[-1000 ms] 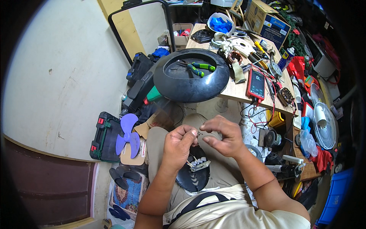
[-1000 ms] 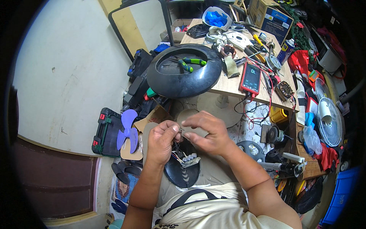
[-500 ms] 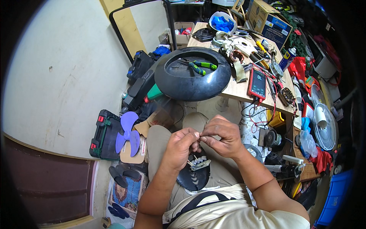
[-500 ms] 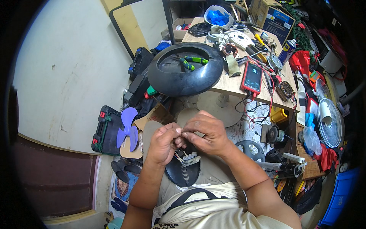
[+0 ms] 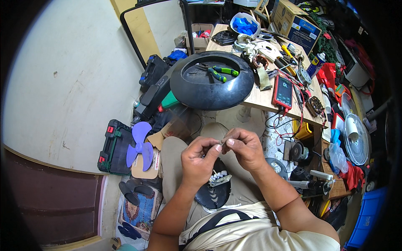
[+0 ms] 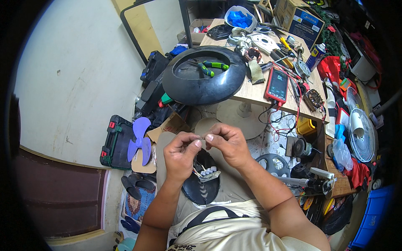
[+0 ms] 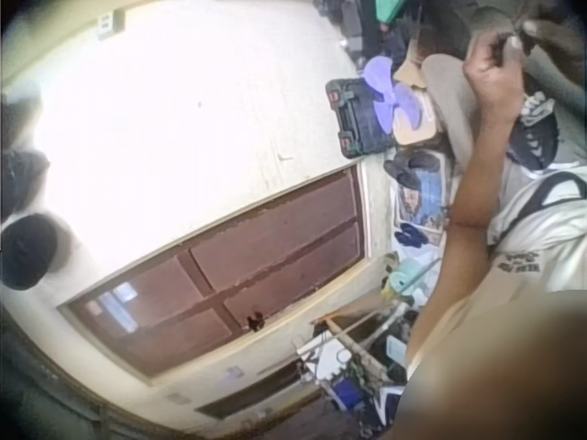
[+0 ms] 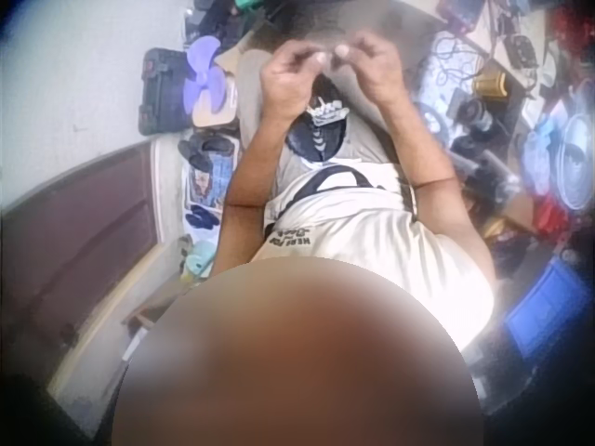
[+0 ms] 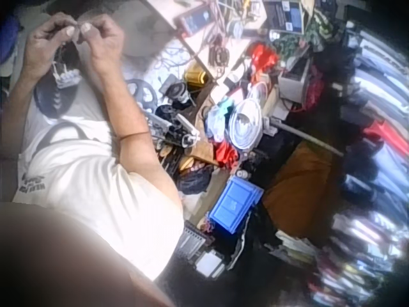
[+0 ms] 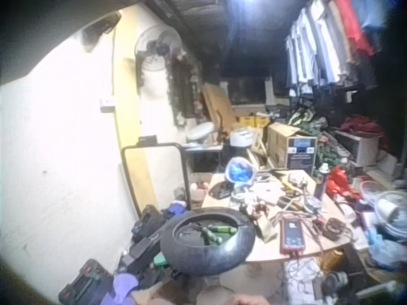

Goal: The person tests a small white electrical component with multiple terminals using a multimeter. They hold the component in one hand and probe different terminals with the multimeter leads in the other, then briefly inspect the component afterward.

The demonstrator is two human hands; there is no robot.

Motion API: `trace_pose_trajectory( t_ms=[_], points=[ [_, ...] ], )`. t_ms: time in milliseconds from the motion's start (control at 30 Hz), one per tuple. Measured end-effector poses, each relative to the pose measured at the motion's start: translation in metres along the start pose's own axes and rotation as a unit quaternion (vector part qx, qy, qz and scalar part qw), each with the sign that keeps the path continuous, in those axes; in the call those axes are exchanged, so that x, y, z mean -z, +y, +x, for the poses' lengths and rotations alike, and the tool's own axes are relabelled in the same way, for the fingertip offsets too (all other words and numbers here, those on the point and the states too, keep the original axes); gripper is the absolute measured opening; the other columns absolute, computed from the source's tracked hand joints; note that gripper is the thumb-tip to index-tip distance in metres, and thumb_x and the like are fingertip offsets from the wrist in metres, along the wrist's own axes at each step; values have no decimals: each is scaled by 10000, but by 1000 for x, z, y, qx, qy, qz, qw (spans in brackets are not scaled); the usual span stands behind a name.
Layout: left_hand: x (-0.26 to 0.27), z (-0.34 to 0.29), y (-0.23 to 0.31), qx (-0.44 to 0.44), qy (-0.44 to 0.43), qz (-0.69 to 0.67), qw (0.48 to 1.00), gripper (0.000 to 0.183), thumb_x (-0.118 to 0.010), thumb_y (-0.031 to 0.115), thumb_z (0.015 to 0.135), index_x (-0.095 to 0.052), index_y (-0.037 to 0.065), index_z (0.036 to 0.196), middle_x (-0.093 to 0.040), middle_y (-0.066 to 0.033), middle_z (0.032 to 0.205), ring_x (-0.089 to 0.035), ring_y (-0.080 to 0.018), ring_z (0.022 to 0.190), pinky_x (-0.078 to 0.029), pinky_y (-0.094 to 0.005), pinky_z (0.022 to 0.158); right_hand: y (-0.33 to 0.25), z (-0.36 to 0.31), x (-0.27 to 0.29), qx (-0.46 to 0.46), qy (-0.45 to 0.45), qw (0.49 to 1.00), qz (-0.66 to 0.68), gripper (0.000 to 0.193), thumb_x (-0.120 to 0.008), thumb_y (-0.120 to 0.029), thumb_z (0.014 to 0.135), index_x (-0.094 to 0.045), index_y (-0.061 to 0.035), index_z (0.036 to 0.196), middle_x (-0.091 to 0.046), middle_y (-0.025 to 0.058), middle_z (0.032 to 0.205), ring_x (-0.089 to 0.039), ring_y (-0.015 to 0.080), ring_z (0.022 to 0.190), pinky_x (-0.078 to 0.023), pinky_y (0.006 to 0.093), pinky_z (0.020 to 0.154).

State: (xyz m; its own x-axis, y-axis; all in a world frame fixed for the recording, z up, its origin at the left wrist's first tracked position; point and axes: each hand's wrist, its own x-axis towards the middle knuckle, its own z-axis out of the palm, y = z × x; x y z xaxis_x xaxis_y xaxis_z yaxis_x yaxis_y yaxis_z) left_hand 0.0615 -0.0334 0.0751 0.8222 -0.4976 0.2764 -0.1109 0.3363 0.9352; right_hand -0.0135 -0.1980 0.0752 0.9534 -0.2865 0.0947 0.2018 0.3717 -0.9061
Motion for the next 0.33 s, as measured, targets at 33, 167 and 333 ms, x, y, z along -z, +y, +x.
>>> trace_pose_trajectory(
  t_ms=[33, 167, 333],
  points=[
    [-1, 0, 0, 22, 11, -45, 999, 124, -755, 56, 1013, -727, -24, 1103, -719, -47, 970, -658, -91, 829, -531, -247, 766, 0, -1, -2, -13, -2, 999, 35, 173, -790, -139, 969, -732, 22, 991, -680, 101, 1004, -654, 185, 884, -543, 345, 793],
    [-4, -2, -3, 85, 39, -154, 984, 109, -734, 91, 1030, -722, -15, 1051, -731, -61, 904, -675, -117, 806, -549, -269, 763, 10, -1, -10, 16, -12, 999, 25, 261, -781, -144, 1008, -749, 50, 1179, -713, 68, 1036, -682, 154, 906, -567, 316, 827],
    [7, -7, -16, 117, -6, -105, 987, 119, -727, 109, 1038, -713, -5, 1069, -761, -99, 921, -715, -157, 827, -579, -297, 819, 19, -1, -9, 50, 12, 998, -33, 261, -780, -158, 1015, -755, 52, 1168, -706, 78, 1083, -677, 161, 980, -562, 311, 882]
  ],
)
